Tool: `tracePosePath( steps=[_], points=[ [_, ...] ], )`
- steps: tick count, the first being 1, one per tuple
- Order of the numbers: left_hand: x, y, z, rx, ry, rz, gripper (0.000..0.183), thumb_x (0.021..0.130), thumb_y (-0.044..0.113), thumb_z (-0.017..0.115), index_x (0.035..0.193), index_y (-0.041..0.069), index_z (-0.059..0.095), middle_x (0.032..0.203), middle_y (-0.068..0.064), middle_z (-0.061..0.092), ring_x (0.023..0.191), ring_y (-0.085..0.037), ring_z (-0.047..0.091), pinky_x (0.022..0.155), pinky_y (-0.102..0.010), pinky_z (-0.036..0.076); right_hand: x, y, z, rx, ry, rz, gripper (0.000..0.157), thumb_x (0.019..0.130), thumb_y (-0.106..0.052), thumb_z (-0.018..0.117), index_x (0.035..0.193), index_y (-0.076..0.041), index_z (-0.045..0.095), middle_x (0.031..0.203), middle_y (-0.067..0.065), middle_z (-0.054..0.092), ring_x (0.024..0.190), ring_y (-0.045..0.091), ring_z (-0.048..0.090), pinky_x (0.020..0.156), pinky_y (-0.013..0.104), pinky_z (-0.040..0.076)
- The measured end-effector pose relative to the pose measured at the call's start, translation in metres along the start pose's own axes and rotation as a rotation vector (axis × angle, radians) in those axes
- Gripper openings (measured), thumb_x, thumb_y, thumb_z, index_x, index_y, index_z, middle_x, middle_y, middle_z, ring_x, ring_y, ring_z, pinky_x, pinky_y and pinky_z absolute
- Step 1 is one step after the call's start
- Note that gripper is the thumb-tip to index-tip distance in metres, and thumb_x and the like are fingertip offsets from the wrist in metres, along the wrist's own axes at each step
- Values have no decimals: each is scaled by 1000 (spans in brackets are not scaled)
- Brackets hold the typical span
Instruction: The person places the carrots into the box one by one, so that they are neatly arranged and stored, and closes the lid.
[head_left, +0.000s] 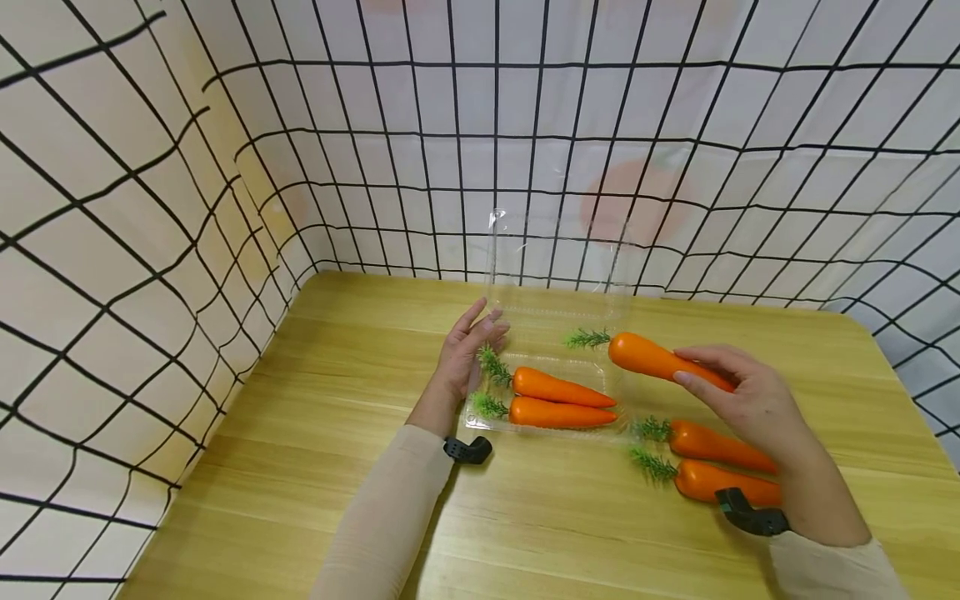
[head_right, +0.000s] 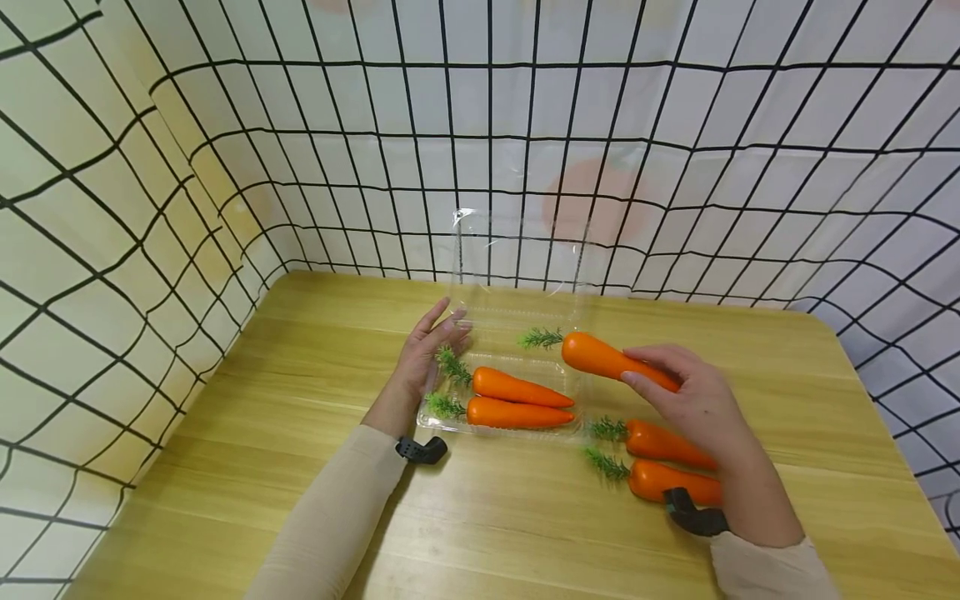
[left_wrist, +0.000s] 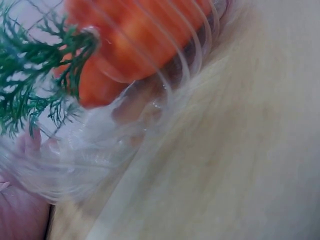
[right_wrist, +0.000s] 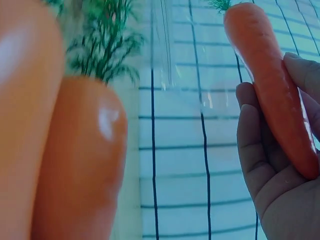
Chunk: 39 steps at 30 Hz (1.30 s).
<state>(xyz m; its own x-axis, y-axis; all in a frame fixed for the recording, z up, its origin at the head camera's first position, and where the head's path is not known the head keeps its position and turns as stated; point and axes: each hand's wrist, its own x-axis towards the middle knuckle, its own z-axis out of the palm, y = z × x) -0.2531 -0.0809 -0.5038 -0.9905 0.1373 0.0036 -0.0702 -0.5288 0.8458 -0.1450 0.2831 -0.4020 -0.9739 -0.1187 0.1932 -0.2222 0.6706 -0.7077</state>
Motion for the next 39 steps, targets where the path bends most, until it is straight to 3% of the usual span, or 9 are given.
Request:
tracePosePath(
  steps=[9,14,16,18,21,22,27,30,39],
  points=[
    [0,-1,-1,14,0,4,56,106,6,50,159,12,34,160,-21,42,107,-9,69,111,-43,50,17,-22,25,36,-67,-65,34,95,-26,75,127,-18,72,123,-1,66,94,-1,56,73,12,51],
    [0,0,-1,31,3,4,55,106,8,49,159,13,35,160,-19,43,107,-8,69,108,-36,49,26,-32,40,86,-111,-90,33,94,-24,75,126,-18,72,122,3,68,93,1,59,73,14,53],
    [0,1,-1,40,3,4,56,106,8,50,159,12,34,160,-19,43,108,-9,69,118,-40,36,30,-35,45,88,-118,-96,32,94,-25,75,125,-19,73,122,3,69,93,1,59,73,14,53],
    [0,1,-1,53,4,6,56,106,8,50,159,12,34,159,-19,44,109,-9,69,127,-47,15,35,-38,50,88,-127,-97,31,94,-26,75,125,-18,73,121,3,69,93,1,59,74,15,54],
    [0,0,-1,57,1,6,56,106,9,51,159,11,34,159,-19,44,110,-10,68,125,-59,-15,40,-40,56,92,-148,-95,31,95,-28,74,124,-17,73,123,5,69,95,3,61,76,15,54],
    [1,0,-2,63,1,7,56,106,9,52,159,12,35,159,-18,45,110,-10,68,123,-61,-19,42,-40,58,94,-160,-90,31,95,-28,74,125,-17,72,123,5,69,96,4,61,77,16,55],
    [1,-1,-2,95,2,11,54,106,13,53,158,15,39,157,-16,48,111,-10,68,124,-62,-16,45,-42,66,88,-199,-78,32,95,-31,74,125,-19,72,122,1,68,97,11,62,79,18,55],
    [1,0,-1,93,2,11,54,106,12,52,158,14,38,157,-17,48,110,-9,67,122,-62,-20,47,-41,71,88,-203,-82,32,96,-32,73,125,-20,72,123,1,68,100,14,62,80,20,56],
    [0,1,-1,90,15,3,53,107,11,51,158,12,37,157,-18,47,109,-9,68,125,-63,-11,60,-37,85,29,-242,-91,33,98,-31,71,127,-16,70,132,9,66,121,31,62,101,53,53]
  ],
)
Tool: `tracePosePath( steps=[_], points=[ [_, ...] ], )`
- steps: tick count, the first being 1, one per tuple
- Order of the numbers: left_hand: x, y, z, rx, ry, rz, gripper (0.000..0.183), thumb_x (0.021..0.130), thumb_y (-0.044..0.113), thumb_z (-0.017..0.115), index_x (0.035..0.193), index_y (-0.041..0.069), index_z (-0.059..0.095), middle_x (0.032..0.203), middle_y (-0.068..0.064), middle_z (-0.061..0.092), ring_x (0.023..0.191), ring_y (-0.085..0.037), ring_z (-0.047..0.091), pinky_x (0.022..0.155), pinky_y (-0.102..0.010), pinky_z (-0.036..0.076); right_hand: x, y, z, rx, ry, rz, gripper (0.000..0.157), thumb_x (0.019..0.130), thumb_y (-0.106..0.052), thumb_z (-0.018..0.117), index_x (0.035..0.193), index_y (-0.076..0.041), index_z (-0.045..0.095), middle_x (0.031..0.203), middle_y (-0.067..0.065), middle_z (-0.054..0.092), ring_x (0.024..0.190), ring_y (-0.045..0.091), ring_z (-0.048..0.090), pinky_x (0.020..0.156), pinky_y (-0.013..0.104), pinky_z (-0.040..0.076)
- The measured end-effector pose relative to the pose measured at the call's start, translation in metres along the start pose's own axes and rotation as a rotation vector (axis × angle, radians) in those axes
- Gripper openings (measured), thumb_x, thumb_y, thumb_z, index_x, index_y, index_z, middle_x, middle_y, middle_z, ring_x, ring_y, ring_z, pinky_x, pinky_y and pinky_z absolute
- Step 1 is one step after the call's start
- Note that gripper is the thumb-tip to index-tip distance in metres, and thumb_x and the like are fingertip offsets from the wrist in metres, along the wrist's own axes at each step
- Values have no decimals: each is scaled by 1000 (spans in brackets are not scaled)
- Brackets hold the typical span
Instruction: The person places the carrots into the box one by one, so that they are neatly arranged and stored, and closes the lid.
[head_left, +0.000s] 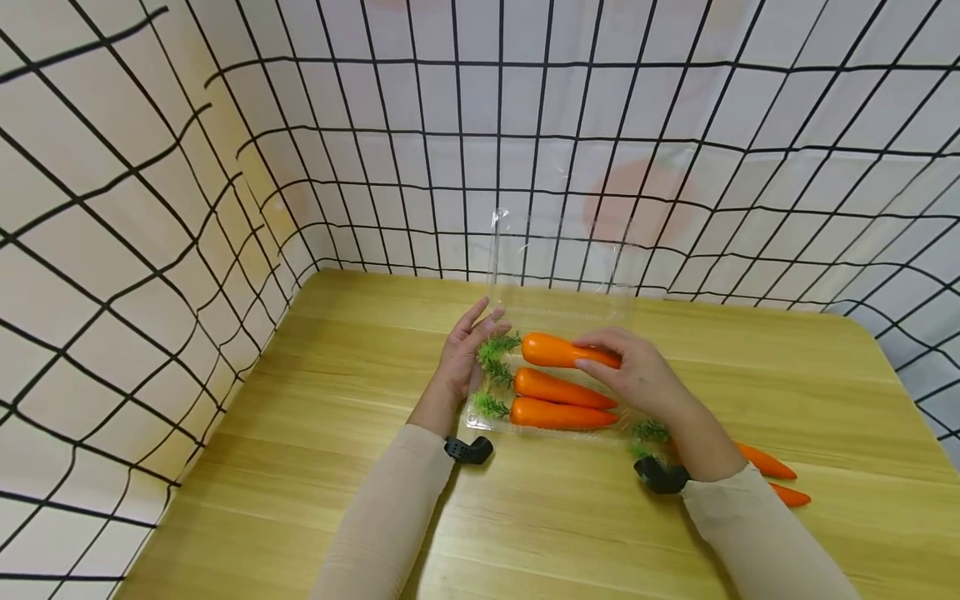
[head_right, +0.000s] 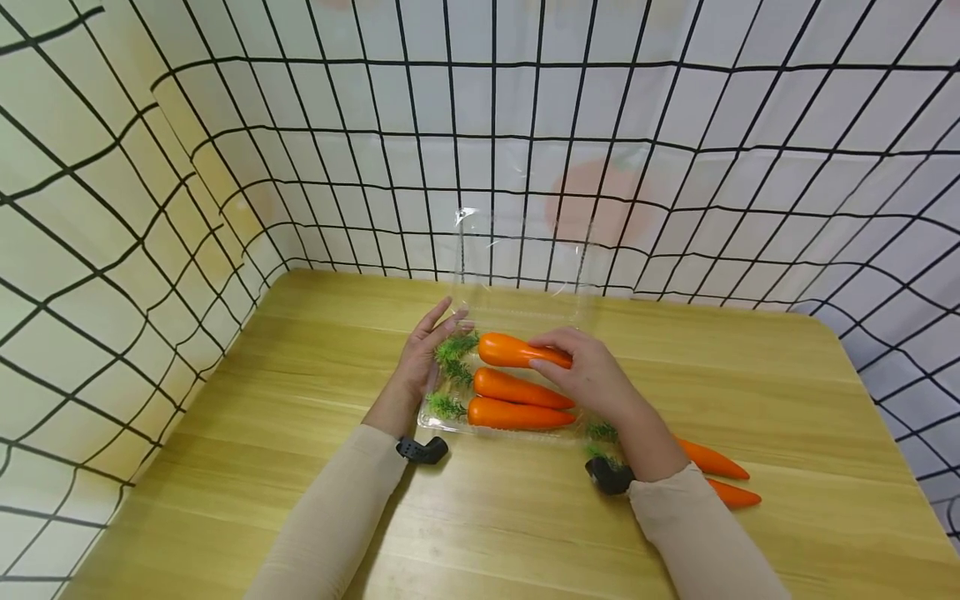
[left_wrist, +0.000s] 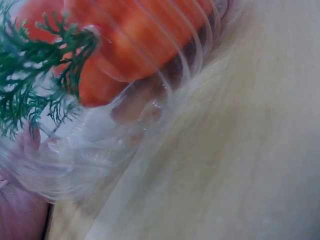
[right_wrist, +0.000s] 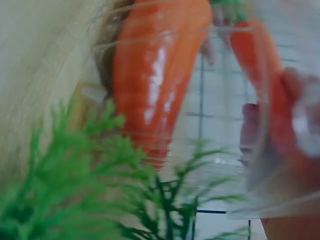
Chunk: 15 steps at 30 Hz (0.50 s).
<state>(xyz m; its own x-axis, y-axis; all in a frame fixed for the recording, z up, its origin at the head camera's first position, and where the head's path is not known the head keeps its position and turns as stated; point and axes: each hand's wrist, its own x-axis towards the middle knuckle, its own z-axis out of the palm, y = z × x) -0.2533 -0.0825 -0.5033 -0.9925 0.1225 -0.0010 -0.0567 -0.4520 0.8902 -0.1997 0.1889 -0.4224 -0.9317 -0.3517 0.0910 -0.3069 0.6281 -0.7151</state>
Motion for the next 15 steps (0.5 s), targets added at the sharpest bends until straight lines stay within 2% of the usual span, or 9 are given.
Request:
tracePosePath(
  steps=[6,15],
  points=[
    [0,-2,-1,10,6,3,52,107,11,52,157,14,40,156,-18,48,112,-12,67,124,-63,-14,8,6,7,-52,-56,22,30,97,-23,71,126,-13,70,133,13,65,116,32,63,97,53,55],
    [0,0,0,13,-2,1,54,107,12,52,158,11,37,156,-17,49,111,-11,67,122,-64,-18,11,8,15,-194,-63,-14,33,95,-22,73,127,-11,70,131,14,68,122,36,62,108,57,48]
  ],
)
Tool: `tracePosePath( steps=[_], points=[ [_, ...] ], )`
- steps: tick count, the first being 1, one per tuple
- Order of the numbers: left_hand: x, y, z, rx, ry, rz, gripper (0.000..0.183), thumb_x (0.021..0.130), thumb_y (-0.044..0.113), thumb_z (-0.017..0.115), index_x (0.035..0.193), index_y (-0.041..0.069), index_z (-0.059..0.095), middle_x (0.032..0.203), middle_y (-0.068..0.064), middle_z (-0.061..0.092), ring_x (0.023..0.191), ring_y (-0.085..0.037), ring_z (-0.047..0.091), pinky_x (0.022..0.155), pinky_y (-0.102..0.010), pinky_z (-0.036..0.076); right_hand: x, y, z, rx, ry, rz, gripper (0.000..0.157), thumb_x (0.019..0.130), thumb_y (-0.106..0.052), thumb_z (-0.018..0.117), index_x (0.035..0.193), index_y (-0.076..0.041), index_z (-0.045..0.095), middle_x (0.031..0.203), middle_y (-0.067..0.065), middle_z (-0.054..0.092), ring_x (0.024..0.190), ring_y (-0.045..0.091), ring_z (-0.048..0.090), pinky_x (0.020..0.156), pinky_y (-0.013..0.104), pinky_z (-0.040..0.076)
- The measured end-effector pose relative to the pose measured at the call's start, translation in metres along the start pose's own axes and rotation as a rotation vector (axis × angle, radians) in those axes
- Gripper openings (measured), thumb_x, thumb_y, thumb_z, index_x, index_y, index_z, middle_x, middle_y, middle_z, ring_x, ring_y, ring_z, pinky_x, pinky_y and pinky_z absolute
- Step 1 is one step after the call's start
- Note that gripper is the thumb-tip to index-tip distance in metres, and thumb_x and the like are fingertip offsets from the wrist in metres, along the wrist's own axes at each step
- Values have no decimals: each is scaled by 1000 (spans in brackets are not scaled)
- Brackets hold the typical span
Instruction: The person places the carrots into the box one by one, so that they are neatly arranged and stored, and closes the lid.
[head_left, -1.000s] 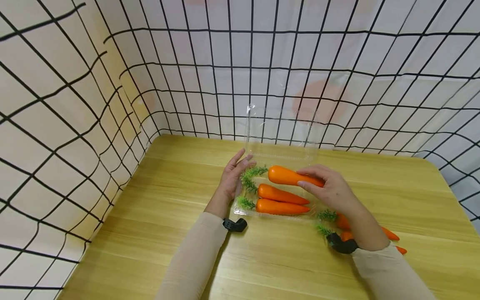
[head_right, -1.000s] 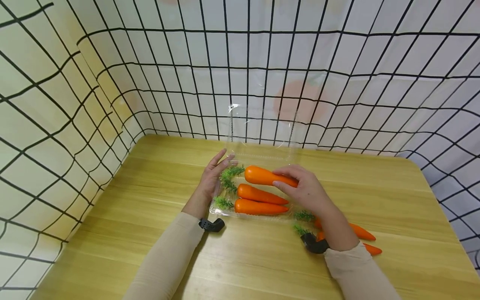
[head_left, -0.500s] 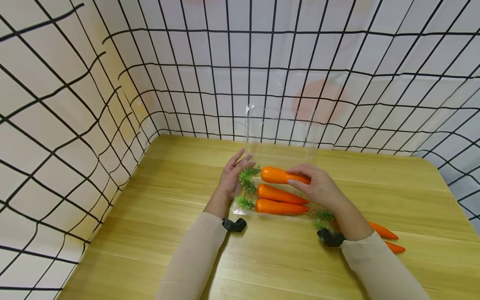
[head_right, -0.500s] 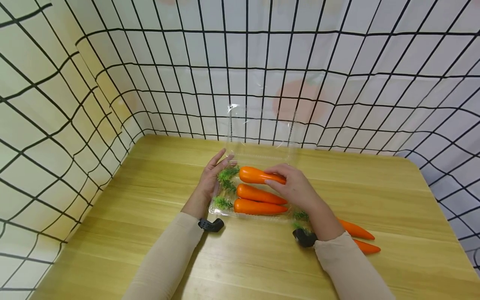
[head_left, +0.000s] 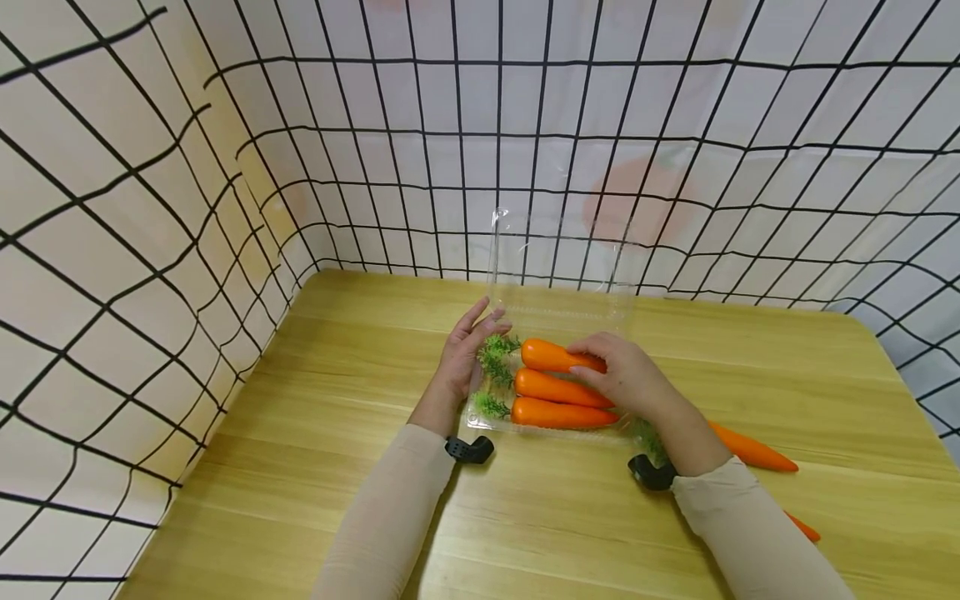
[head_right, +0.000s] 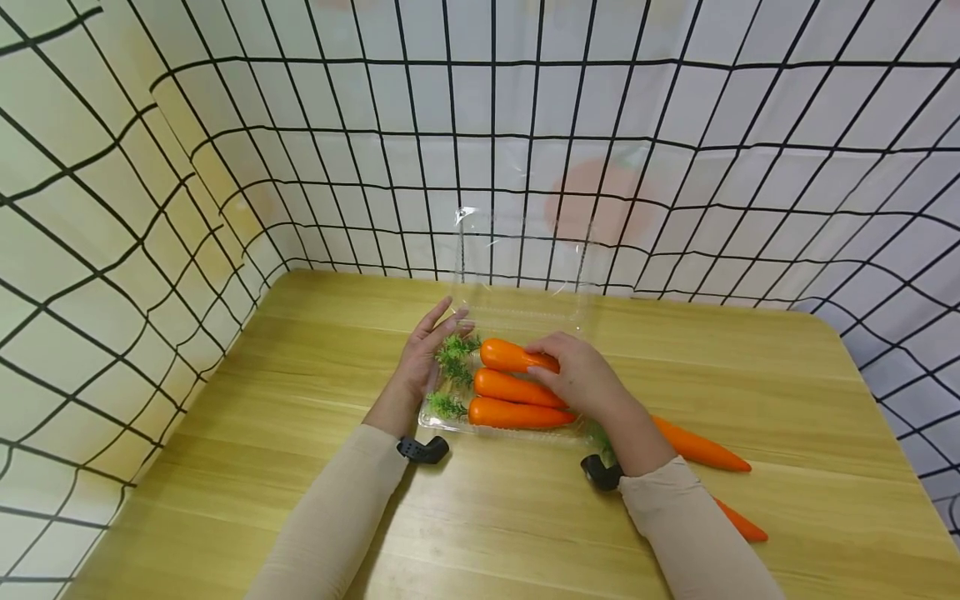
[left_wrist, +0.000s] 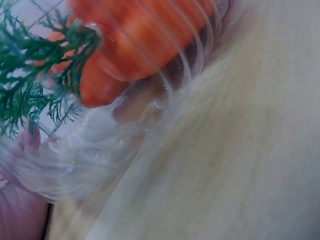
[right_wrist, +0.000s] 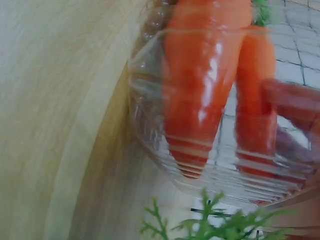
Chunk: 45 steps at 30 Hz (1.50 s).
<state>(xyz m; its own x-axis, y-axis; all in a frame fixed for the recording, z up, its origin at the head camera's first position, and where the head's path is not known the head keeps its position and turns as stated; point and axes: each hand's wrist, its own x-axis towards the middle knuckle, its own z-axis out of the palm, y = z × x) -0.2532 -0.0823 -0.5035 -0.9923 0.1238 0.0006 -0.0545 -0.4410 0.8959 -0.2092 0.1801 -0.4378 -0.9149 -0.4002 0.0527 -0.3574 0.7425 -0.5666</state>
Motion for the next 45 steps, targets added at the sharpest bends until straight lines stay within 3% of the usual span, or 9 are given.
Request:
tracePosePath(
  steps=[11,20,26,37,45],
  points=[
    [1,1,1,-15,-14,13,54,107,9,50,159,9,34,158,-20,45,107,-7,69,124,-61,-13,-2,-2,-1,-4,-17,4,31,98,-17,69,128,-10,70,134,15,67,120,38,63,103,57,52],
    [1,-2,0,-22,-3,2,53,106,11,52,157,11,38,157,-18,47,108,-9,69,120,-65,-20,-5,-1,-2,12,-29,18,32,100,-19,66,130,-11,68,135,12,66,121,37,63,104,59,51],
    [1,-1,0,-9,-5,5,53,106,12,52,158,11,37,156,-18,48,107,-8,69,123,-64,-15,-9,-2,-6,60,-39,32,32,101,-19,64,132,-11,67,137,12,65,123,39,61,104,60,50],
    [1,-2,-1,-13,-11,12,54,106,10,51,158,8,35,156,-19,47,108,-9,69,124,-61,-14,-30,-1,-28,94,-41,74,37,102,-26,63,138,-14,63,149,12,56,130,42,57,107,62,47],
    [1,-1,-1,-12,-10,13,54,106,11,52,158,8,35,156,-19,48,107,-8,69,124,-62,-15,-56,10,-51,47,27,71,37,103,-30,63,137,-16,64,143,13,61,128,43,58,103,64,49]
  ],
)
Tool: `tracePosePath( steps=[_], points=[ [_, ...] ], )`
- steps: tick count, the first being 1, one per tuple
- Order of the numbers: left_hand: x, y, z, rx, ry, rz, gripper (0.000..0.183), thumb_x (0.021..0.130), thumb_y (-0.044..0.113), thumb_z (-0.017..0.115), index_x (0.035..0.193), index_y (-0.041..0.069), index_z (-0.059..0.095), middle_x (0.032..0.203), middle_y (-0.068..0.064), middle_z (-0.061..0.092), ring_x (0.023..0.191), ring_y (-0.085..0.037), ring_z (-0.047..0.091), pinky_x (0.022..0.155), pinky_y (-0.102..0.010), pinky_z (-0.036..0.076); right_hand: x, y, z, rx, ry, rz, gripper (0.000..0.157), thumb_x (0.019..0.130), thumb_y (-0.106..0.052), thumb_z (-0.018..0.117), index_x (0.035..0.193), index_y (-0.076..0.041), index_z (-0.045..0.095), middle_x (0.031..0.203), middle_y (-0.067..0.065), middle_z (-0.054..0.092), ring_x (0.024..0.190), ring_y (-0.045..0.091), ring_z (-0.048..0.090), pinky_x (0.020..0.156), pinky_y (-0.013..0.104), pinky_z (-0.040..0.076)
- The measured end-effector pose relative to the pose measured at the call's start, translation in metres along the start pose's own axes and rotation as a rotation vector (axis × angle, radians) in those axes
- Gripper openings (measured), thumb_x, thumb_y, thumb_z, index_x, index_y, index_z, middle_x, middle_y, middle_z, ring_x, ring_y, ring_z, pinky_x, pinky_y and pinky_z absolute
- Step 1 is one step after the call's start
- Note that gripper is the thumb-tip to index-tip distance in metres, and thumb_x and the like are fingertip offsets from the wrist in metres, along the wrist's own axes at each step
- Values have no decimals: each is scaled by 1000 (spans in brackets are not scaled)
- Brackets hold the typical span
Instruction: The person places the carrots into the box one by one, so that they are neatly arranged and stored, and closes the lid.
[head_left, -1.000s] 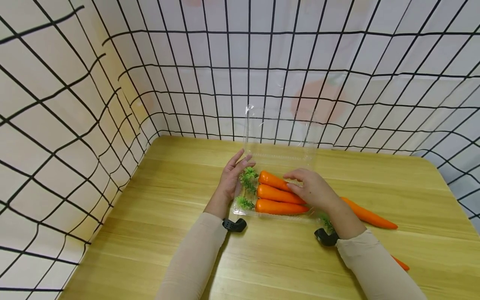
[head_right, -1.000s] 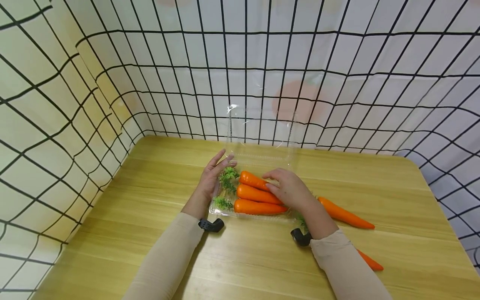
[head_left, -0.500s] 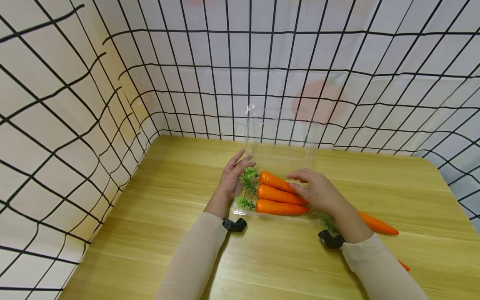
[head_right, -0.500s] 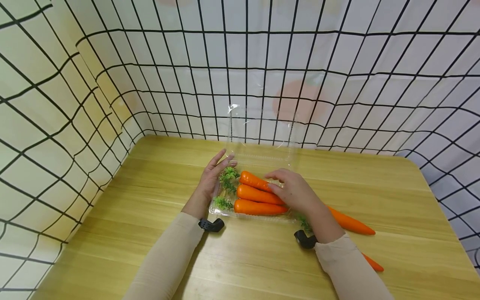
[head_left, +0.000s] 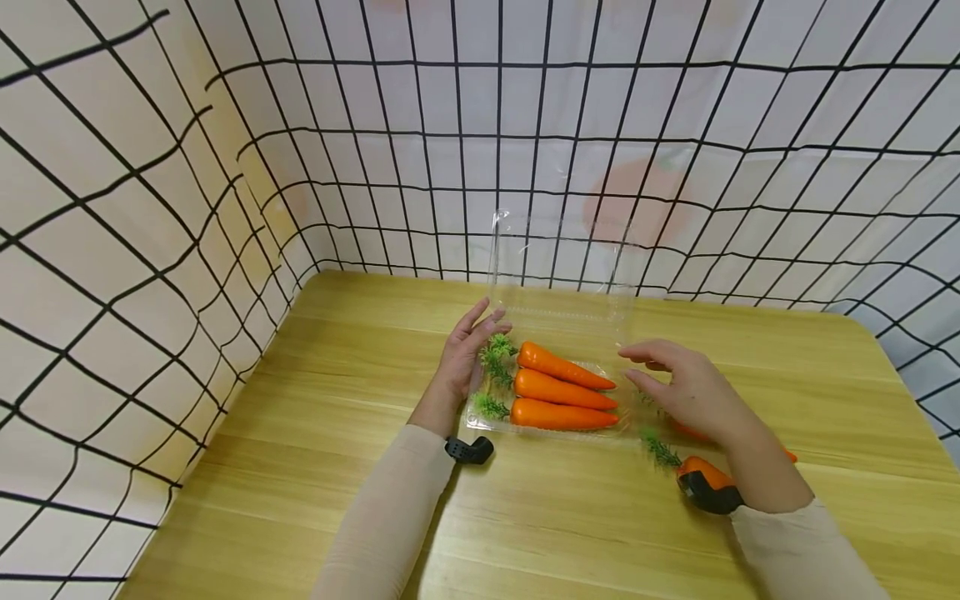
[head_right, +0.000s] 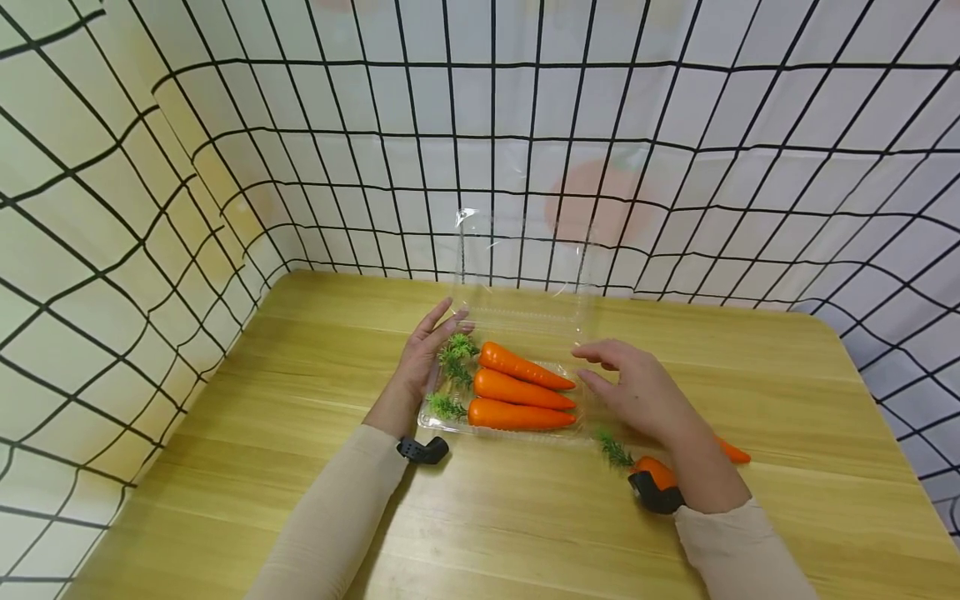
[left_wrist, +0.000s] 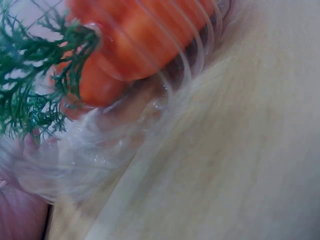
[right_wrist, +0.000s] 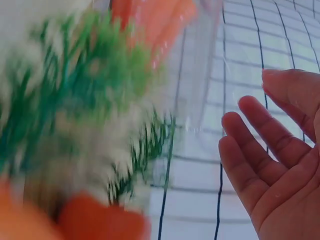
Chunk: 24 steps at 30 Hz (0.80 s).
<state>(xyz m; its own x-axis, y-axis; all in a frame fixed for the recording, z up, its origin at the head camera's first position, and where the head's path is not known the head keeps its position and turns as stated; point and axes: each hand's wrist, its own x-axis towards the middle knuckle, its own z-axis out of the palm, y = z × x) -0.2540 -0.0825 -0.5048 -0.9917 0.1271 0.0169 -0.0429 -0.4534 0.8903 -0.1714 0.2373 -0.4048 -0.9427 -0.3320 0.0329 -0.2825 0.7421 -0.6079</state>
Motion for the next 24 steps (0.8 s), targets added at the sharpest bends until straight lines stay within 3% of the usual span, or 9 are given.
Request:
tracePosePath(
  steps=[8,19,24],
  points=[
    [1,-4,0,3,0,-13,53,106,13,54,157,13,39,155,-16,50,108,-8,69,127,-59,1,-33,34,-18,14,53,119,44,103,-38,60,139,-13,61,139,16,63,128,45,56,99,65,49],
    [-1,1,2,12,12,-12,54,106,11,52,158,11,37,156,-17,48,110,-9,68,126,-61,-7,-61,80,-32,3,-133,229,61,102,-48,59,147,-8,52,154,28,45,130,55,48,97,66,49],
    [-1,0,2,10,17,-15,53,107,11,52,158,12,37,156,-16,49,108,-8,68,124,-63,-12,-70,92,-33,1,-195,248,63,100,-47,63,147,-5,53,148,32,50,125,55,54,91,58,56]
  ],
)
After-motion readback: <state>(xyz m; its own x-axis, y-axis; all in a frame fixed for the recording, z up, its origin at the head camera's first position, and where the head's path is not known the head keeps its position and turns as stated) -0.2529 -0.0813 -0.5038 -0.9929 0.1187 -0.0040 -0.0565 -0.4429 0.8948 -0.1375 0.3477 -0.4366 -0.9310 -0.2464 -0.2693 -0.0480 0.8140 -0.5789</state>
